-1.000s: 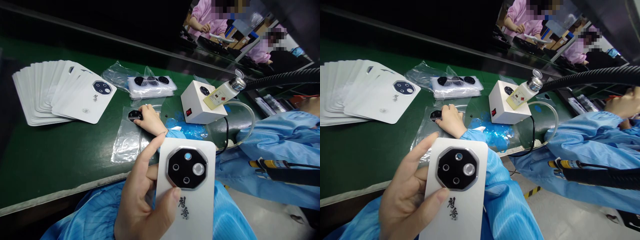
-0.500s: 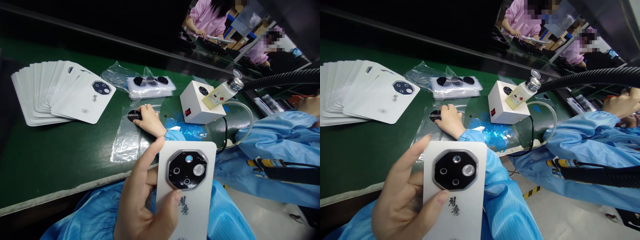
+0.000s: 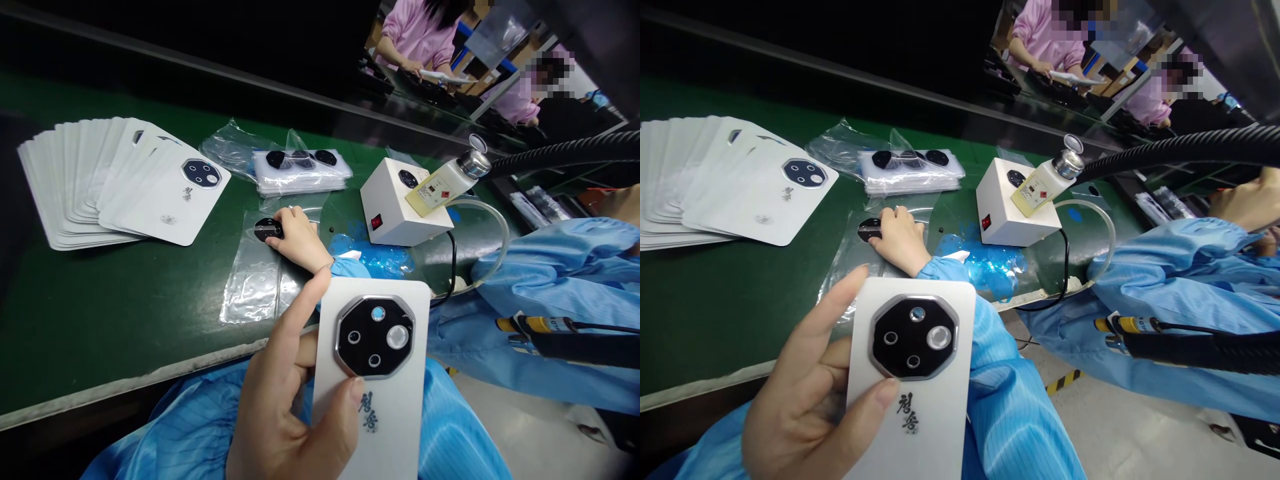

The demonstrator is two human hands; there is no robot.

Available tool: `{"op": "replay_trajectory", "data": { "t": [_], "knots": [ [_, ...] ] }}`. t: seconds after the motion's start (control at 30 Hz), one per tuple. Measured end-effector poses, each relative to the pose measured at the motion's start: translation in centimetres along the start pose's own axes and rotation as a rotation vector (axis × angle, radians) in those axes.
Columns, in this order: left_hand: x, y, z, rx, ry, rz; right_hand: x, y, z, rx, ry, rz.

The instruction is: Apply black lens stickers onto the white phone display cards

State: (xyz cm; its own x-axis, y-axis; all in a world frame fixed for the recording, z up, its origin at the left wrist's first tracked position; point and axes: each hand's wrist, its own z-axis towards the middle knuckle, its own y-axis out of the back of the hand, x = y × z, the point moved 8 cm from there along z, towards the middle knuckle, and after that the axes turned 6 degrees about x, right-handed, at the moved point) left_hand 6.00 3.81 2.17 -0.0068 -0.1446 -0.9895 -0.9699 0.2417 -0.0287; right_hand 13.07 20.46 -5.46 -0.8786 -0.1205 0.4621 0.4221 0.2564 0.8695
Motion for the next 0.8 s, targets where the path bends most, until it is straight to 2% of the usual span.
{"op": "replay_trajectory", "data": {
  "t": [0.13, 0.3, 0.4, 0.53, 0.63, 0.8],
  "knots": [
    [0.7, -0.1, 0.3, 0.017, 0.020, -0.068, -0.1, -0.1, 0.1, 0.001, -0.001, 0.001],
    [0.8, 0.4, 1.1, 0.017, -0.053, -0.087, 0.1, -0.2, 0.2, -0.010, 0.022, 0.005],
    [1.3, 2.8, 2.0, -0.107, -0.010, -0.020, 0.3, 0.6, -0.6, -0.026, 0.089, 0.019],
    [2.1, 7.2, 2.8, -0.301, 0.083, -0.135, -0.4, 2.9, -3.2, -0.088, 0.196, 0.056],
    [2.7, 9.1, 3.2, -0.328, 0.114, -0.196, -1.6, 3.7, -5.6, -0.108, 0.245, 0.066],
    [3.7, 9.4, 3.4, -0.286, 0.102, -0.128, -2.9, 3.0, -8.2, -0.111, 0.280, 0.029]
  ]
}}
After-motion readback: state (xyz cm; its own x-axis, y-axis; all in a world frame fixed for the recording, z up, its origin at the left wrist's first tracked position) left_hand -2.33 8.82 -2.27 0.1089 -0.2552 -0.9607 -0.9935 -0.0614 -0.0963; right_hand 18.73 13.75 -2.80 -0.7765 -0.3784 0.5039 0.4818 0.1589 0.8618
